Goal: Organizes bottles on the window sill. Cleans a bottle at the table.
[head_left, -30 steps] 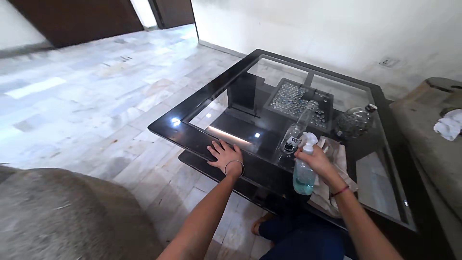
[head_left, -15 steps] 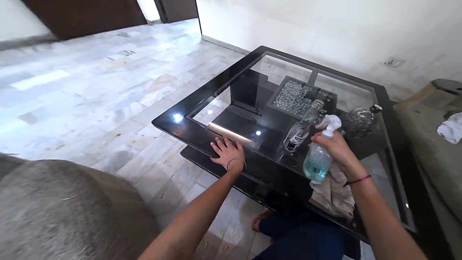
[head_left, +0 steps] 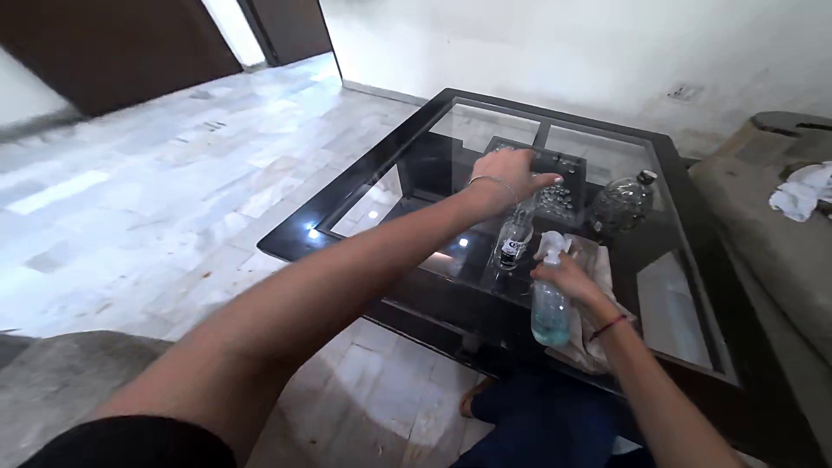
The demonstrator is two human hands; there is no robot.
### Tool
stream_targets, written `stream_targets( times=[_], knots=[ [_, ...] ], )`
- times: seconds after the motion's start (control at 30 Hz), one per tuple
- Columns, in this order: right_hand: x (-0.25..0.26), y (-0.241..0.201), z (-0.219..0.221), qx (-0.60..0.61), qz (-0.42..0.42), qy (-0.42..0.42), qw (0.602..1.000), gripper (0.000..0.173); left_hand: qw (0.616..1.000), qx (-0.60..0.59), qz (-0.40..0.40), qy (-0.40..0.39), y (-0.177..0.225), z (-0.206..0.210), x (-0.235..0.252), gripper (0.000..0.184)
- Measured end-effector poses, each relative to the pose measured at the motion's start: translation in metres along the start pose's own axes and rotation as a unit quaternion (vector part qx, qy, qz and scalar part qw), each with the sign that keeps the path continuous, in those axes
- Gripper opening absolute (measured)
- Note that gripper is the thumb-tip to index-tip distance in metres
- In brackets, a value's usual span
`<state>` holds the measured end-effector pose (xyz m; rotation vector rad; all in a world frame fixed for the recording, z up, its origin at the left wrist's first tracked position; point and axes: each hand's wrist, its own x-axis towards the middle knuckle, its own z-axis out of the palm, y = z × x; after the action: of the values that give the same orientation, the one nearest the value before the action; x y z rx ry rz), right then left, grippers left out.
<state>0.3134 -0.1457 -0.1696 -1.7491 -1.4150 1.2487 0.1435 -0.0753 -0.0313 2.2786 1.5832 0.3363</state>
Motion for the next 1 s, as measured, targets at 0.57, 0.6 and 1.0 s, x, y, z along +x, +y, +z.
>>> stream_targets(
  times=[0.57, 0.6, 1.0],
  knots=[
    [-0.007, -0.017, -0.018, 0.024, -0.092, -0.03, 0.995, 0.035, 0.979, 0.174, 0.037, -0.104, 0.034, -0.017, 0.029, 0.03],
    [-0.003, -0.02, -0.02, 0.027, -0.097, -0.037, 0.994, 0.039, 0.976, 0.185, 0.048, -0.105, 0.034, -0.019, 0.032, 0.029],
    [0.0, -0.058, -0.027, -0.019, -0.133, -0.014, 0.991, 0.034, 0.951, 0.249, 0.139, -0.124, 0.033, -0.032, 0.03, 0.032]
  ],
)
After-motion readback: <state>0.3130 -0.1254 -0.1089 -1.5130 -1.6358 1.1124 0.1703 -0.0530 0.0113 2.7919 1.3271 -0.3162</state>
